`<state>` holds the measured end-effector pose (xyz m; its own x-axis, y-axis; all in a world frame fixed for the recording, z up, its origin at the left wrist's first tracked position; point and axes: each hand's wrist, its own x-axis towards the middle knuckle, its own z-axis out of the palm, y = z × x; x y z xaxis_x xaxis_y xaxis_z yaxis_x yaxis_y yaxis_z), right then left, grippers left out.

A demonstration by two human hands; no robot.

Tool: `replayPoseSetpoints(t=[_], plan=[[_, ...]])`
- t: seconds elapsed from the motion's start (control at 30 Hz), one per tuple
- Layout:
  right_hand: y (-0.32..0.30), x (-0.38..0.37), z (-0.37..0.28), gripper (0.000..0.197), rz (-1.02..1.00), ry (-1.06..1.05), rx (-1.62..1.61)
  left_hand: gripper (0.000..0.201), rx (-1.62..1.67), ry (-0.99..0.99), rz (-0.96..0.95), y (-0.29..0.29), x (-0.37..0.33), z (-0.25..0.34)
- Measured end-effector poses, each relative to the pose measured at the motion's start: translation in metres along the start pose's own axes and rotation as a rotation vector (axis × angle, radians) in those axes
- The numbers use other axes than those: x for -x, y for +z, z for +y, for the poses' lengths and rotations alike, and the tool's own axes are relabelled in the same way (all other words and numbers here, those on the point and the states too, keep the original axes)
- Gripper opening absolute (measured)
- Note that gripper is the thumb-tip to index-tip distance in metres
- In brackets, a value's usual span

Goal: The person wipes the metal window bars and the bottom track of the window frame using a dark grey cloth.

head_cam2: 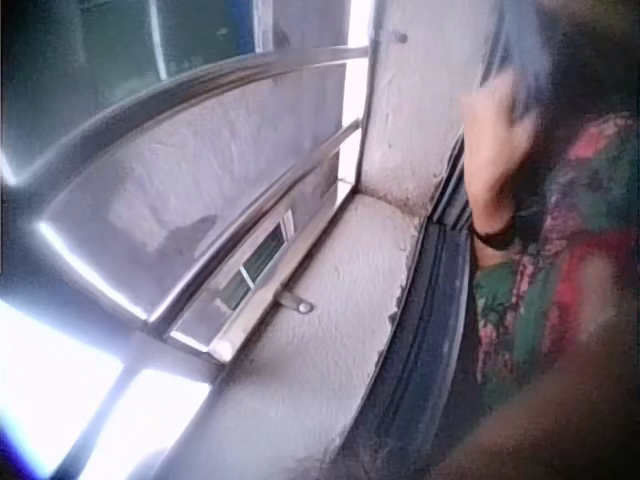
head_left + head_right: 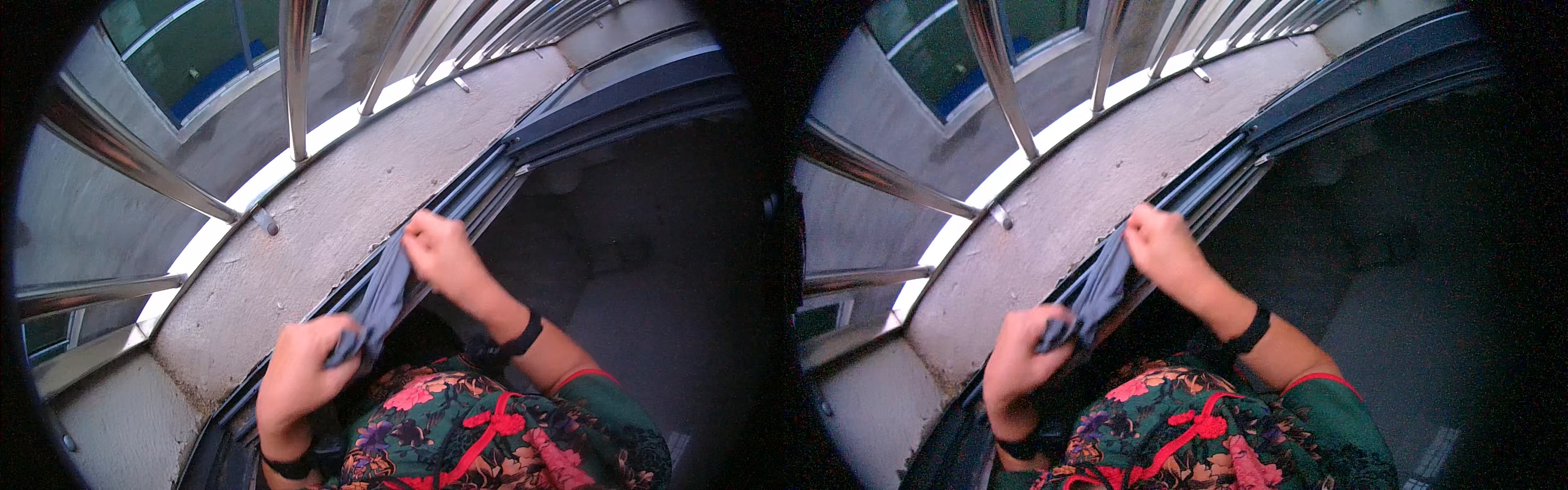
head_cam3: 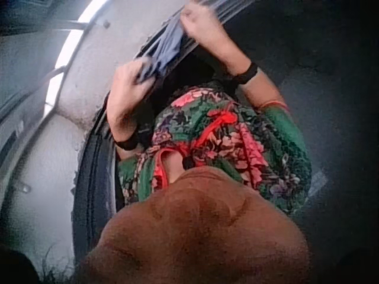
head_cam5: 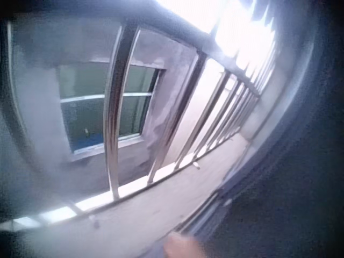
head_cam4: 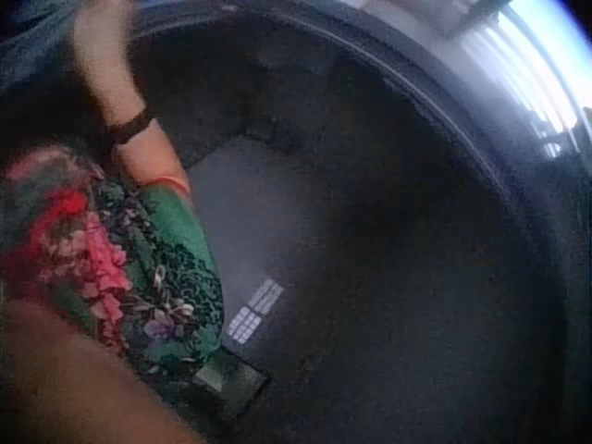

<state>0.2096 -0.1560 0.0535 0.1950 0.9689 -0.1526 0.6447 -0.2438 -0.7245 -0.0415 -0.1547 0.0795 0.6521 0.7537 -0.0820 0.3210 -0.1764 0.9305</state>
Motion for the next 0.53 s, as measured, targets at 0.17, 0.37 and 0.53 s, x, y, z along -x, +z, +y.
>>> replayPoseSetpoints(t=[0.17, 0.37, 0.53], plan=[[0.035, 0.028, -0.024, 0.015, 0.004, -0.230, 0.118, 0.017, 0.069, -0.153, 0.033, -0.020, 0.052, -0.001], [0.036, 0.033, -0.029, 0.012, 0.007, -0.198, 0.115, 0.019, 0.089, -0.104, 0.047, -0.022, 0.058, 0.001], [0.058, 0.050, -0.043, 0.010, -0.065, -0.227, 0.052, 0.022, 0.039, -0.147, -0.027, -0.034, 0.096, -0.002]])
